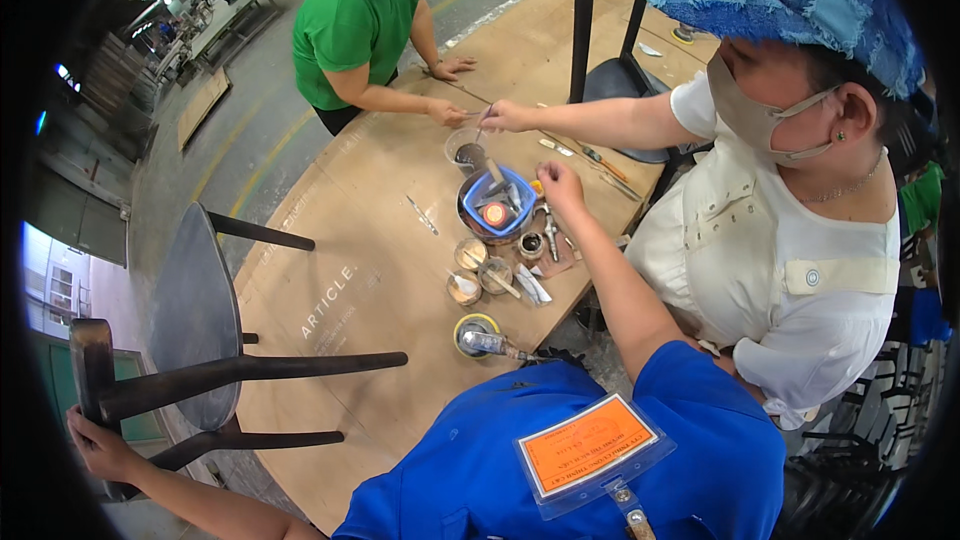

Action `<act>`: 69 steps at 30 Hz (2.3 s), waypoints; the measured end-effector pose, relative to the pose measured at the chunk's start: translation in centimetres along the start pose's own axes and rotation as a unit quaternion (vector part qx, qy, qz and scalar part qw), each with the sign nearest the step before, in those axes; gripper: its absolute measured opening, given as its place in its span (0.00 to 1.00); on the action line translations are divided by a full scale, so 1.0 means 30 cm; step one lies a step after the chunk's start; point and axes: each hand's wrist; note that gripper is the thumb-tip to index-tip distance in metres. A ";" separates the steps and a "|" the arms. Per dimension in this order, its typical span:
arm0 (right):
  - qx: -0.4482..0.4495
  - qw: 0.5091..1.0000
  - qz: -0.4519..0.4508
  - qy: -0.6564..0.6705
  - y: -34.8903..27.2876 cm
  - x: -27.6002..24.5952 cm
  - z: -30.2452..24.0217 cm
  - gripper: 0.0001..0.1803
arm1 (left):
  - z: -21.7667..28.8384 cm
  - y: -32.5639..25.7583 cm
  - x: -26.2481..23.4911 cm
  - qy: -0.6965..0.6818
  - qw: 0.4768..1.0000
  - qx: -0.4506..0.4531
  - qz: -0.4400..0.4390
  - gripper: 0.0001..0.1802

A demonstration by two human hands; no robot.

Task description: The person lifts and repositions a black chair, then uses a rotary sander and sandpaper to smooth the chair's backrest and armrests. The person also wipes the surfaces with a cloth and applies a substance with a small brush. Other workers are visible nearby performing similar tasks.

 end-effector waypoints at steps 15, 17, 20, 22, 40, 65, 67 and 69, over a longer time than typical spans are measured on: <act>0.102 0.992 0.078 0.012 0.688 0.099 -0.088 0.15 | 0.071 -0.024 -0.056 -0.060 0.998 0.029 0.013 0.20; 0.074 0.983 0.112 -0.125 0.727 0.071 -0.079 0.16 | 0.075 -0.026 -0.059 -0.068 0.996 0.045 0.030 0.20; 0.068 0.953 0.176 -0.238 0.785 -0.016 -0.077 0.16 | 0.057 -0.025 -0.057 -0.076 0.995 0.056 0.035 0.20; 0.094 0.958 0.160 -0.218 0.832 -0.105 -0.087 0.16 | 0.028 -0.024 -0.049 -0.076 0.996 0.041 0.034 0.20; 0.062 0.916 -0.391 0.072 -0.404 0.370 0.074 0.14 | 0.032 -0.024 -0.030 -0.074 0.996 0.033 0.043 0.20; 0.224 0.903 -0.292 -0.222 0.226 0.598 -0.140 0.39 | 0.113 -0.030 -0.072 -0.060 0.996 0.058 0.040 0.19; 0.217 0.904 -0.287 -0.230 0.242 0.608 -0.122 0.38 | 0.114 -0.031 -0.076 -0.061 0.997 0.037 0.019 0.19; 0.217 0.906 -0.287 -0.222 0.253 0.618 -0.100 0.38 | 0.113 -0.031 -0.078 -0.052 0.997 0.042 0.028 0.19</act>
Point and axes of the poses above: each hand's wrist, its own y-axis towards the middle knuckle, its own x-axis out of the palm, z = x × y, and after that the axes turned 15 degrees about y, right-handed
